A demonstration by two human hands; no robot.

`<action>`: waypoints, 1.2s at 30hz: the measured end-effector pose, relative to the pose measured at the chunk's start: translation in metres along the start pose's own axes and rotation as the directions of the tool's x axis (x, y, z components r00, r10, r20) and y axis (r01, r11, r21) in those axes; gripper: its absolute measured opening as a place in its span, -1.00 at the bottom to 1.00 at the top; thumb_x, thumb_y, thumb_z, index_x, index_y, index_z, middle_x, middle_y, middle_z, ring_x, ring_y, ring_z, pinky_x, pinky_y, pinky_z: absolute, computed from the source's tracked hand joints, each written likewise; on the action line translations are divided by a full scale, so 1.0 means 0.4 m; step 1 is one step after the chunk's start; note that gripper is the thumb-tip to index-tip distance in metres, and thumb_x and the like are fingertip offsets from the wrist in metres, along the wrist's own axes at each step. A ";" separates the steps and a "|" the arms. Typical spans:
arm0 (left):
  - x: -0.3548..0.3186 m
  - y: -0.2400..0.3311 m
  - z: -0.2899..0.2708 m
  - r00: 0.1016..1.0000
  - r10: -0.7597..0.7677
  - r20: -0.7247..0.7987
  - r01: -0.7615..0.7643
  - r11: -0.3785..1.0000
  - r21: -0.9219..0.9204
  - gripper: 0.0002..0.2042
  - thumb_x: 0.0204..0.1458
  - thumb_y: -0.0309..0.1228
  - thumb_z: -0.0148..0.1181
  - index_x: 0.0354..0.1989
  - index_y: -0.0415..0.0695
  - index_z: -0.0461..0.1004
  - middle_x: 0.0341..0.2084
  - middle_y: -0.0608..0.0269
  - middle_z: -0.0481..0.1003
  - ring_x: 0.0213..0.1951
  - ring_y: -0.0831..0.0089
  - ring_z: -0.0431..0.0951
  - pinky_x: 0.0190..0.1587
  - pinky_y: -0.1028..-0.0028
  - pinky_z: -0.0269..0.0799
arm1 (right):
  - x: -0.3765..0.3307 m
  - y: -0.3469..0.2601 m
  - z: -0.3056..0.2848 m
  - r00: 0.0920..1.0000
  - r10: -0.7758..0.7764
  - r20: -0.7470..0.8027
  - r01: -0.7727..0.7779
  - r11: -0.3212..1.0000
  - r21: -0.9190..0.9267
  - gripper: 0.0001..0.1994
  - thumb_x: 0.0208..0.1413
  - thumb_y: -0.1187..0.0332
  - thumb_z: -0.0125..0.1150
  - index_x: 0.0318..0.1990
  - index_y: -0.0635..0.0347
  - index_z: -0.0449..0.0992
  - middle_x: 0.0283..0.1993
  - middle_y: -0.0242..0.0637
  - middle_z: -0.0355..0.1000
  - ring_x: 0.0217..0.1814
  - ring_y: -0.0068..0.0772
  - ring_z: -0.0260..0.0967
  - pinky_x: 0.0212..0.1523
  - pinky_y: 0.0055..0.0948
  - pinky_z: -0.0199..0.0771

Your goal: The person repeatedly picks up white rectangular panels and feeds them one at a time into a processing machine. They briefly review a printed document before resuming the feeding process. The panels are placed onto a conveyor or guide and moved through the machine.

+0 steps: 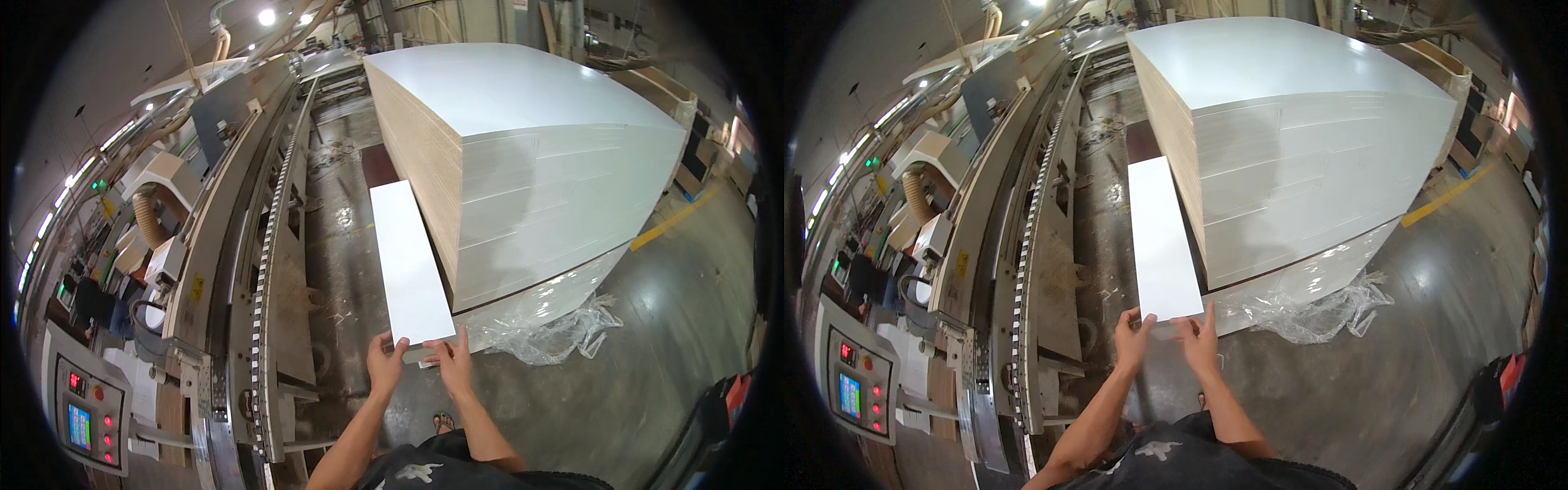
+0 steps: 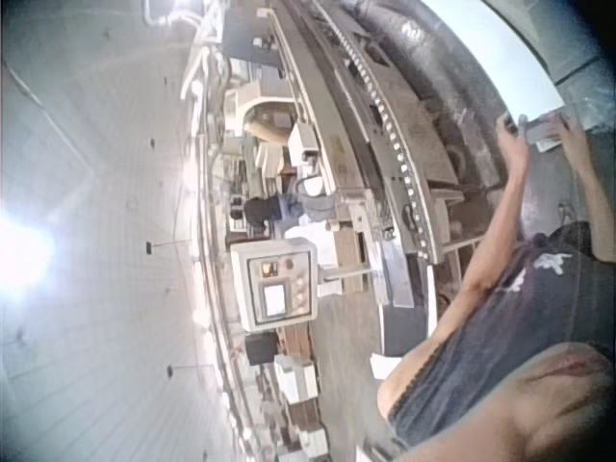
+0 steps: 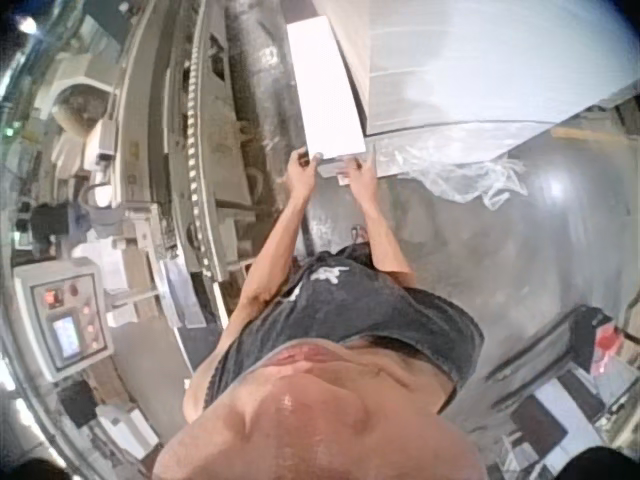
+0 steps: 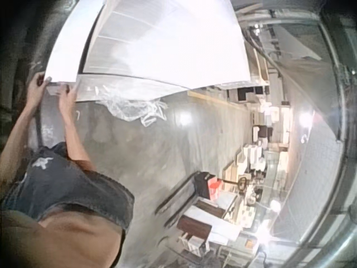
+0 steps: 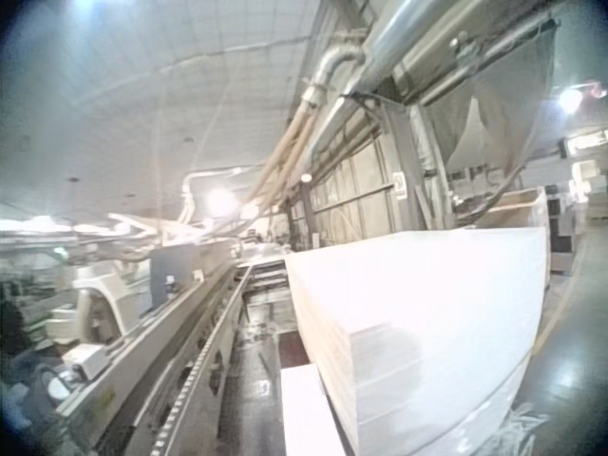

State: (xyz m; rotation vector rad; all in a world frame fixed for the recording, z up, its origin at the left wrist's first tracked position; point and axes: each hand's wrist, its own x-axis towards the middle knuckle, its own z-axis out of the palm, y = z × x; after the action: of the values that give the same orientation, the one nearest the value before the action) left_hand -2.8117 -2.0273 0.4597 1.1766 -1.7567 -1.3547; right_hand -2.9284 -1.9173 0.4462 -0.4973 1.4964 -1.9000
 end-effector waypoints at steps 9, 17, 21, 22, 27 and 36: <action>-0.072 -0.015 -0.090 0.979 -0.188 -0.081 0.155 0.940 -0.305 -0.52 0.18 -0.47 0.36 0.25 -0.26 0.38 -0.20 0.22 0.54 -0.22 0.48 0.55 -0.14 0.44 0.52 | -0.141 0.045 0.032 0.961 0.036 0.274 0.010 0.986 -0.166 -0.26 0.40 0.47 0.13 0.56 0.34 -0.19 -0.26 -0.07 0.60 -0.34 -0.37 0.58 -0.30 -0.38 0.64; -0.420 -0.221 -0.549 0.858 -0.422 -0.294 0.116 0.716 -0.689 -0.54 0.17 -0.59 0.30 0.24 -0.13 0.34 -0.36 0.46 0.43 -0.36 0.59 0.49 -0.34 0.47 0.52 | -0.223 0.097 0.126 0.902 0.332 0.276 -0.327 0.943 -0.065 -0.51 0.45 0.21 0.12 0.39 0.29 0.26 0.05 -0.10 0.55 -0.11 -0.28 0.60 -0.16 -0.30 0.62; -0.629 -0.316 -0.720 0.604 -0.501 -0.620 -0.104 0.722 -0.684 -0.67 0.22 -0.66 0.09 0.17 -0.30 0.43 -0.15 0.31 0.56 -0.15 0.52 0.57 -0.02 0.51 0.54 | -0.154 0.132 0.237 0.845 0.459 0.274 -0.514 0.838 0.181 -0.34 0.44 -0.05 0.04 0.45 0.26 0.15 0.36 -0.02 0.32 0.31 -0.11 0.38 0.17 -0.06 0.49; -0.691 -0.328 -0.769 0.638 -0.482 -0.601 -0.099 0.722 -0.684 -0.65 0.27 -0.64 0.02 0.23 -0.32 0.41 0.01 0.18 0.57 -0.04 0.42 0.58 0.09 0.42 0.52 | -0.156 0.144 0.275 0.833 0.453 0.318 -0.523 0.831 0.189 -0.35 0.43 -0.04 0.05 0.45 0.25 0.15 0.37 -0.03 0.31 0.33 -0.10 0.36 0.20 -0.06 0.48; -1.021 -0.508 -0.910 0.121 -0.339 -0.933 -0.029 0.938 -0.345 -0.69 0.38 -0.50 0.02 0.21 -0.34 0.47 0.01 0.14 0.57 -0.02 0.44 0.53 0.15 0.43 0.41 | -0.390 0.235 0.493 0.623 0.582 0.524 -0.569 0.796 -0.207 -0.50 0.40 0.16 0.11 0.31 0.32 0.25 0.21 -0.03 0.41 0.15 -0.06 0.50 0.16 -0.05 0.57; -1.356 -0.743 -1.067 -0.313 -0.409 -0.857 -0.063 0.909 -0.411 -0.68 0.40 -0.47 -0.02 0.23 -0.36 0.42 0.05 0.03 0.57 0.05 0.34 0.56 0.18 0.39 0.44 | -0.729 0.493 0.967 0.409 0.686 0.602 -0.442 0.726 -0.526 -0.36 0.24 0.45 0.32 0.36 0.36 0.09 -0.06 -0.11 0.44 -0.19 -0.26 0.54 -0.16 -0.27 0.71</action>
State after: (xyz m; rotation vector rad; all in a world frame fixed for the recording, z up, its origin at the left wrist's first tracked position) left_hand -2.1361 -1.7298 0.3192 1.6004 0.0308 -0.1835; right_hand -2.4171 -2.0122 0.3929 -0.6967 1.1043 -0.7152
